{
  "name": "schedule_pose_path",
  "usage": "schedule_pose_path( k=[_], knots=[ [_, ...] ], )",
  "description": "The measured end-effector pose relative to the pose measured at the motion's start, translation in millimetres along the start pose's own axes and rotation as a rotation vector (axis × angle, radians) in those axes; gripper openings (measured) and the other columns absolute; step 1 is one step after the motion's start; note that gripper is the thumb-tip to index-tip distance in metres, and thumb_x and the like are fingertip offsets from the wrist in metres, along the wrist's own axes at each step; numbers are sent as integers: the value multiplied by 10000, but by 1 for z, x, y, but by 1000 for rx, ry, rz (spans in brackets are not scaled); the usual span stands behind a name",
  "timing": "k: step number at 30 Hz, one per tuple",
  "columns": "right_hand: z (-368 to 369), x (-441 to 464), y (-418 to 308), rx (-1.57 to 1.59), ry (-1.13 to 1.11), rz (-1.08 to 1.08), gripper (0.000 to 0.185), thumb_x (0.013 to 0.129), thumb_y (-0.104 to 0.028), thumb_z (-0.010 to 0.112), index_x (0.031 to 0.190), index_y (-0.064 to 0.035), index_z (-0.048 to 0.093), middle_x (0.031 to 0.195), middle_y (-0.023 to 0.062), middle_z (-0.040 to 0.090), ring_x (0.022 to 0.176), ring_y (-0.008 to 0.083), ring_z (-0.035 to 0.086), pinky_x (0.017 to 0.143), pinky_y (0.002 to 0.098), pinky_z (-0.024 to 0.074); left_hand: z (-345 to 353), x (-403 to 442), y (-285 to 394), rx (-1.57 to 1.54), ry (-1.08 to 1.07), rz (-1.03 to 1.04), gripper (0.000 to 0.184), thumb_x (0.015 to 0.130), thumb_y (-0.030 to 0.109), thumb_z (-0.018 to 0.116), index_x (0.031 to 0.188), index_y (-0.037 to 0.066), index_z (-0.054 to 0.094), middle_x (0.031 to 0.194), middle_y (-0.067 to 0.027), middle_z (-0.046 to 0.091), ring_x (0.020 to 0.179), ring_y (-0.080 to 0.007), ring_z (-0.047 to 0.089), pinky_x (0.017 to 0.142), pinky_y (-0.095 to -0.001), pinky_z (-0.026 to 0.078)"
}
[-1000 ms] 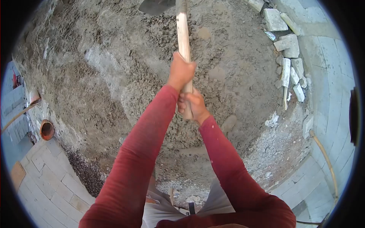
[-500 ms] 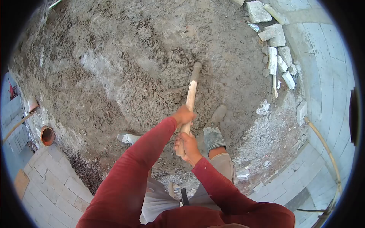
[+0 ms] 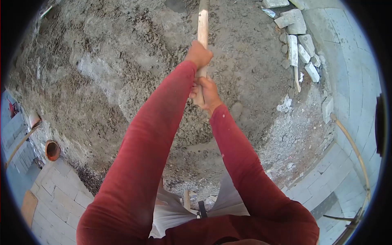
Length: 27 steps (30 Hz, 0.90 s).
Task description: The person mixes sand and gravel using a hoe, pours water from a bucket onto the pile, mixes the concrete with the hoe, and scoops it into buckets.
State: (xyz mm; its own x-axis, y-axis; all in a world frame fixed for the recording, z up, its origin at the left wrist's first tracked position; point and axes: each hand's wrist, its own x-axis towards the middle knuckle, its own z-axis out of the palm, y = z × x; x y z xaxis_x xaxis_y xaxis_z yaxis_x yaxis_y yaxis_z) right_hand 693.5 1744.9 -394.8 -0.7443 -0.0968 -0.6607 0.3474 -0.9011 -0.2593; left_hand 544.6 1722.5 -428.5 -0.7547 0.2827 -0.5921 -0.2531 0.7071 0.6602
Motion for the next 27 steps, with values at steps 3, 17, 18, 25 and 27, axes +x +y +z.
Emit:
schedule_pose_path(
  k=[3,17,18,25,27],
  knots=[
    [-7,5,13,98,65,-20,116,893,-61,514,1002,-85,484,753,23,498,578,114,491,468,294,430,23,17,-22,234,-169,18,549,783,218,716,1141,-162,546,972,-335,685,913,-391,724,798,-435,574],
    [105,-345,137,54,433,374,264,847,-9,527,1077,-71,414,799,79,494,601,178,522,547,371,499,-19,-392,-61,-480,-545,-511,436,787,103,679,1072,-91,412,842,-212,631,583,-282,676,539,-398,542],
    [106,-341,134,-1,348,358,288,844,-2,526,1096,-69,405,799,83,496,598,182,527,546,377,504,-34,-383,-55,-447,-477,-460,433,791,102,675,1074,-88,408,834,-212,630,579,-279,674,536,-399,540],
    [109,36,95,-70,-141,138,229,891,-98,546,1098,-110,448,780,41,505,575,149,520,479,319,462,-157,-48,-73,6,185,-65,555,827,193,691,1161,-121,377,1007,-356,653,912,-427,702,802,-451,570],
    [130,139,82,-10,-242,87,120,916,-107,524,1026,-62,503,711,26,544,540,129,515,472,302,453,-191,49,-83,192,172,-74,666,837,250,696,1254,-151,366,1099,-349,657,1040,-425,685,906,-446,553]
  ],
)
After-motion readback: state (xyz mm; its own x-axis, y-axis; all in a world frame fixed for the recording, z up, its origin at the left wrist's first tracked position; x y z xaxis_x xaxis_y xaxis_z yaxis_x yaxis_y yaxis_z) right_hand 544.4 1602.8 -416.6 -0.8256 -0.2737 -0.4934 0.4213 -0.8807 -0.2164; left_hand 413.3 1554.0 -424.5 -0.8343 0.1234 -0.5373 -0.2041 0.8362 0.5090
